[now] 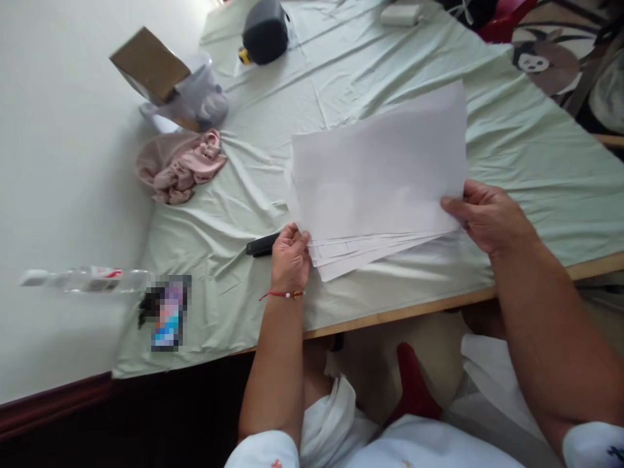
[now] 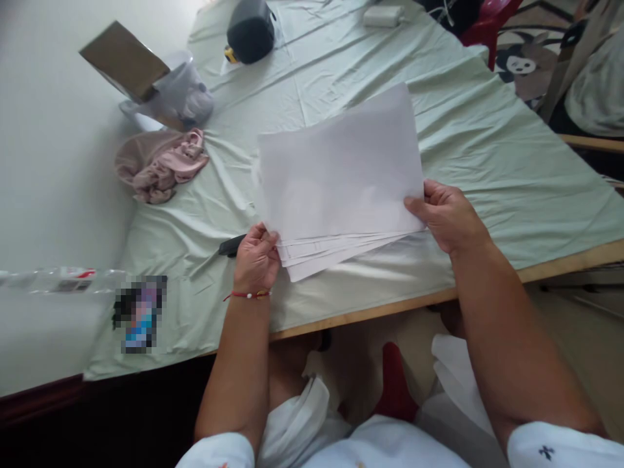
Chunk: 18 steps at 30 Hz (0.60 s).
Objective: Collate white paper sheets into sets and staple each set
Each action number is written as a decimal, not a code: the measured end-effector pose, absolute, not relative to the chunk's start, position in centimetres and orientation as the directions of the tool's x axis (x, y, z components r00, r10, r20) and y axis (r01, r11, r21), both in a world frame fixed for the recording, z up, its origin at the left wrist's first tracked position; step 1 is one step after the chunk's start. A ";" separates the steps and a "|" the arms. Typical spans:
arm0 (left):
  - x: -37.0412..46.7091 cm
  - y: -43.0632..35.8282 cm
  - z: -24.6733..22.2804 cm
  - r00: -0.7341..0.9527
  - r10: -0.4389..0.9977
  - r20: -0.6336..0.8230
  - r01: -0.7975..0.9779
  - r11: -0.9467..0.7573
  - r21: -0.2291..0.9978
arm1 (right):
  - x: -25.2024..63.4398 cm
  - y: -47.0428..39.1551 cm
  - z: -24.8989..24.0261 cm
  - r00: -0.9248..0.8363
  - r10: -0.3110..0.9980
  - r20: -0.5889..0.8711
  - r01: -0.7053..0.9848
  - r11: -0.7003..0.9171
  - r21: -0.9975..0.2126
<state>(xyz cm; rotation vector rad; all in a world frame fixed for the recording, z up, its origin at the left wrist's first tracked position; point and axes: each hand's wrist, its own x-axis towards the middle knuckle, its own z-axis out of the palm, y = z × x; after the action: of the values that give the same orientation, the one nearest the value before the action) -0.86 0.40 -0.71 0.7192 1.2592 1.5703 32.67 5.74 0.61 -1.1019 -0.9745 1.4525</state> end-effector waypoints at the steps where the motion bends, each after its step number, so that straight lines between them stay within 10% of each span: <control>1: -1.0 0.3 -0.4 -0.380 0.921 -0.090 -0.315 -0.037 0.948 | 32.7 5.7 0.7 -0.075 0.990 -0.117 -0.243 -0.132 -0.961; 7: -1.4 -0.6 1.3 -0.439 0.892 0.110 -0.225 -0.228 0.947 | 32.7 5.2 1.0 -0.093 0.995 0.035 -0.219 0.014 -0.976; 14: -1.7 -1.4 0.7 -0.464 0.882 0.089 -0.105 -0.155 0.982 | 33.1 4.8 0.6 -0.109 0.994 0.013 0.224 0.037 -0.974; 18: -2.2 -2.2 1.6 -0.407 0.897 0.169 -0.131 -0.241 0.962 | 32.6 4.7 1.5 -0.211 0.976 0.045 0.106 0.069 -0.992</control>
<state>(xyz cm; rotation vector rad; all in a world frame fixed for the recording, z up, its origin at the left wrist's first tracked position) -2.23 -2.20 1.56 1.0053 1.2474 1.7458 32.59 4.67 1.49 -1.1419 -1.4750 1.2628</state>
